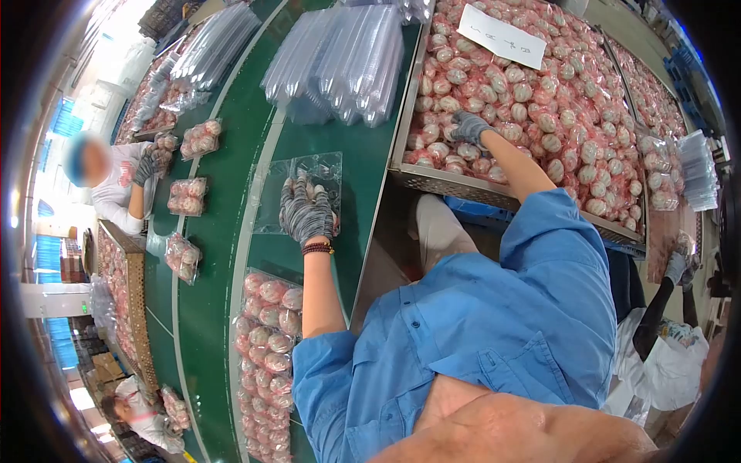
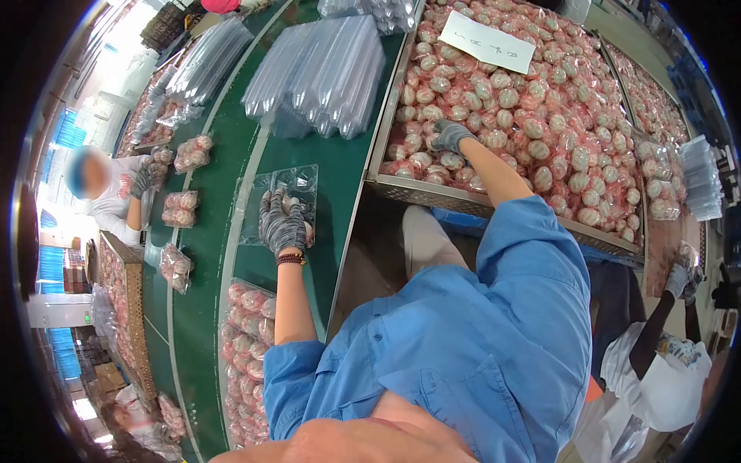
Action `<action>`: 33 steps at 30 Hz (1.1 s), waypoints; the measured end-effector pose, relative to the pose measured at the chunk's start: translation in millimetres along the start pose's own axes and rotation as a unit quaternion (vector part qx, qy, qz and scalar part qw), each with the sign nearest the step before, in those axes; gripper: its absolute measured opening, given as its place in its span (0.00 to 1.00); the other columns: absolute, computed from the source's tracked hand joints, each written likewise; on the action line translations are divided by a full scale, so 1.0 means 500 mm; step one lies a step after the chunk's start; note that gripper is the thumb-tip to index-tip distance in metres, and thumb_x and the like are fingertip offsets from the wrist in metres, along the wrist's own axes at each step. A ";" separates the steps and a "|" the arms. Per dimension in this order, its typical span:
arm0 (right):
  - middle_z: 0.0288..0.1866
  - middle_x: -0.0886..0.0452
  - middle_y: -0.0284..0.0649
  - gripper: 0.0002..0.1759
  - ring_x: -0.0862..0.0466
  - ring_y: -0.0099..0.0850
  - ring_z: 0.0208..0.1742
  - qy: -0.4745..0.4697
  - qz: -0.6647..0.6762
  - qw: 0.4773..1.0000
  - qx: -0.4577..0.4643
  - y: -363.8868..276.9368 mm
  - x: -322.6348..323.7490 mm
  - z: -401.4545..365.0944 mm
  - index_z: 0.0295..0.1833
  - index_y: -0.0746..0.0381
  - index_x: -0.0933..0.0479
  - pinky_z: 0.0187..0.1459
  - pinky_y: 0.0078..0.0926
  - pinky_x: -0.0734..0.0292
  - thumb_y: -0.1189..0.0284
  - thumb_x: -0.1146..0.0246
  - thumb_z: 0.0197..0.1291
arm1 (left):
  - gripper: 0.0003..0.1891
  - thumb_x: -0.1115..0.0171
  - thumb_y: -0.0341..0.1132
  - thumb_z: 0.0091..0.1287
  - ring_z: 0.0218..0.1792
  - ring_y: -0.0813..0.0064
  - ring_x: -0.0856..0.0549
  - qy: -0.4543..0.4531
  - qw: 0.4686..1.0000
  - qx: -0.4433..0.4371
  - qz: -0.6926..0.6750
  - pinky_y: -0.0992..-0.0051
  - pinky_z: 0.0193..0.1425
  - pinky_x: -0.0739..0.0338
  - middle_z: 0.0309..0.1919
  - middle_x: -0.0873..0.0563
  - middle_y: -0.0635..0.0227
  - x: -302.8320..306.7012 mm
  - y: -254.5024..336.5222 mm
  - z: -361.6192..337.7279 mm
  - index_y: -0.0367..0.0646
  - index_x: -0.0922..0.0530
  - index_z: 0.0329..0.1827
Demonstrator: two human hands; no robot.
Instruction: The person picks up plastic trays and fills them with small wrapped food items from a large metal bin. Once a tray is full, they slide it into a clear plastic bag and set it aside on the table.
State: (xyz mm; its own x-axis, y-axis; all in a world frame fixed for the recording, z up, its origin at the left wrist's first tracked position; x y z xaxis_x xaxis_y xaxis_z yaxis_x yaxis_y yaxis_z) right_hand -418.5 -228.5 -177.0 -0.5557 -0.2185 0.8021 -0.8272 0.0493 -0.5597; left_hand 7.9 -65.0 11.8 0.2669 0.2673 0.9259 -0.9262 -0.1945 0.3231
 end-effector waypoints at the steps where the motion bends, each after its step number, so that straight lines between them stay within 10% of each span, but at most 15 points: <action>1: 0.64 0.24 0.49 0.35 0.20 0.44 0.59 0.063 0.113 0.991 0.040 0.004 0.013 -0.012 0.61 0.70 0.28 0.54 0.38 0.21 0.60 0.30 0.53 | 0.25 0.38 0.40 0.63 0.64 0.67 0.24 -0.004 1.000 0.007 -0.014 0.67 0.70 0.35 0.67 0.27 0.62 0.002 0.002 0.000 0.47 0.24 0.64; 3: 0.48 0.17 0.42 0.22 0.16 0.37 0.46 0.050 0.392 0.917 -0.048 0.035 0.014 -0.028 0.50 0.64 0.23 0.43 0.37 0.18 0.59 0.33 0.57 | 0.25 0.38 0.41 0.64 0.63 0.67 0.24 -0.018 0.999 0.017 -0.039 0.67 0.71 0.36 0.67 0.27 0.62 0.005 0.007 -0.001 0.48 0.24 0.64; 5: 0.38 0.16 0.38 0.16 0.17 0.35 0.37 -0.076 0.685 0.705 -0.166 0.065 0.008 -0.034 0.43 0.60 0.22 0.36 0.37 0.18 0.59 0.34 0.58 | 0.25 0.39 0.42 0.64 0.63 0.67 0.24 -0.008 1.000 0.009 -0.009 0.67 0.71 0.38 0.68 0.29 0.62 -0.001 0.004 -0.001 0.49 0.24 0.65; 14: 0.39 0.17 0.38 0.14 0.18 0.34 0.34 -0.235 0.850 0.465 -0.079 -0.199 0.102 -0.213 0.46 0.57 0.23 0.32 0.34 0.19 0.61 0.45 0.61 | 0.22 0.45 0.48 0.68 0.63 0.63 0.25 0.026 1.000 -0.006 -0.012 0.63 0.70 0.38 0.66 0.26 0.62 -0.011 -0.009 -0.001 0.52 0.23 0.63; 17: 0.46 0.18 0.42 0.17 0.18 0.35 0.40 -0.060 0.756 0.652 -0.005 -0.205 0.030 -0.172 0.51 0.60 0.24 0.38 0.31 0.17 0.62 0.44 0.61 | 0.21 0.51 0.48 0.71 0.64 0.62 0.26 0.057 0.995 -0.020 -0.078 0.60 0.70 0.38 0.64 0.24 0.62 -0.041 -0.037 0.003 0.53 0.21 0.61; 18: 0.52 0.21 0.48 0.21 0.19 0.37 0.46 -0.110 0.828 0.541 -0.098 -0.332 0.080 -0.260 0.57 0.64 0.28 0.42 0.30 0.16 0.64 0.44 0.61 | 0.20 0.53 0.48 0.72 0.64 0.61 0.26 0.038 0.994 0.018 -0.103 0.60 0.69 0.38 0.63 0.23 0.62 -0.032 -0.033 0.002 0.53 0.21 0.61; 22: 0.52 0.23 0.56 0.27 0.20 0.41 0.47 -0.393 0.831 0.392 0.026 -0.468 0.024 -0.268 0.59 0.71 0.31 0.45 0.34 0.14 0.65 0.39 0.57 | 0.22 0.49 0.48 0.69 0.66 0.62 0.28 0.040 0.997 0.006 -0.072 0.57 0.70 0.39 0.64 0.24 0.62 -0.034 -0.037 0.007 0.52 0.23 0.62; 27: 0.47 0.21 0.48 0.20 0.17 0.39 0.47 -0.406 0.817 0.410 0.022 -0.607 -0.086 -0.218 0.53 0.67 0.28 0.41 0.32 0.13 0.69 0.36 0.58 | 0.30 0.36 0.48 0.58 0.67 0.63 0.29 0.010 0.999 0.015 -0.026 0.57 0.72 0.40 0.67 0.27 0.62 -0.008 -0.012 0.001 0.50 0.25 0.64; 28: 0.48 0.21 0.47 0.20 0.17 0.38 0.46 -0.269 0.632 0.651 0.324 -0.634 -0.072 -0.212 0.54 0.66 0.29 0.41 0.32 0.14 0.69 0.35 0.59 | 0.31 0.34 0.48 0.57 0.66 0.62 0.28 0.020 0.999 0.018 -0.020 0.59 0.71 0.38 0.67 0.27 0.62 -0.006 -0.008 -0.001 0.50 0.25 0.65; 30: 0.49 0.21 0.44 0.20 0.18 0.36 0.47 -0.169 0.480 0.742 0.436 -0.667 -0.086 -0.210 0.54 0.63 0.29 0.44 0.31 0.15 0.70 0.33 0.59 | 0.37 0.30 0.48 0.53 0.66 0.61 0.27 0.027 1.000 0.013 -0.002 0.60 0.70 0.36 0.66 0.26 0.62 -0.015 -0.023 0.002 0.50 0.29 0.68; 32: 0.51 0.22 0.43 0.22 0.19 0.34 0.51 -0.328 0.713 0.607 0.123 -0.669 -0.137 -0.203 0.55 0.61 0.29 0.49 0.30 0.17 0.71 0.31 0.57 | 0.39 0.28 0.49 0.51 0.66 0.61 0.27 0.042 0.999 0.011 -0.010 0.60 0.70 0.36 0.66 0.26 0.62 -0.010 -0.022 0.001 0.50 0.30 0.68; 33: 0.51 0.22 0.41 0.22 0.20 0.33 0.52 -0.299 0.693 0.644 0.128 -0.667 -0.143 -0.200 0.55 0.61 0.30 0.51 0.30 0.19 0.70 0.30 0.57 | 0.40 0.28 0.49 0.50 0.66 0.61 0.27 0.048 0.999 0.010 -0.016 0.60 0.70 0.36 0.66 0.26 0.62 -0.011 -0.020 -0.001 0.50 0.30 0.68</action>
State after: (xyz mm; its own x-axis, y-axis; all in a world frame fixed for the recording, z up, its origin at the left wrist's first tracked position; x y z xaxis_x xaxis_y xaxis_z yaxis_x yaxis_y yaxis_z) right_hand -111.4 -132.0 -27.0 -0.5510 -0.4775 -0.6844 0.5119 0.4543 -0.7291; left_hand 15.4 -64.0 3.1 0.2683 0.3627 0.8925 -0.9120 -0.2027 0.3566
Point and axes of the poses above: each hand's wrist, its own z-axis towards the middle knuckle, its own x-axis out of the back of the hand, y = z × x, the point moved 3 cm from there along z, towards the middle knuckle
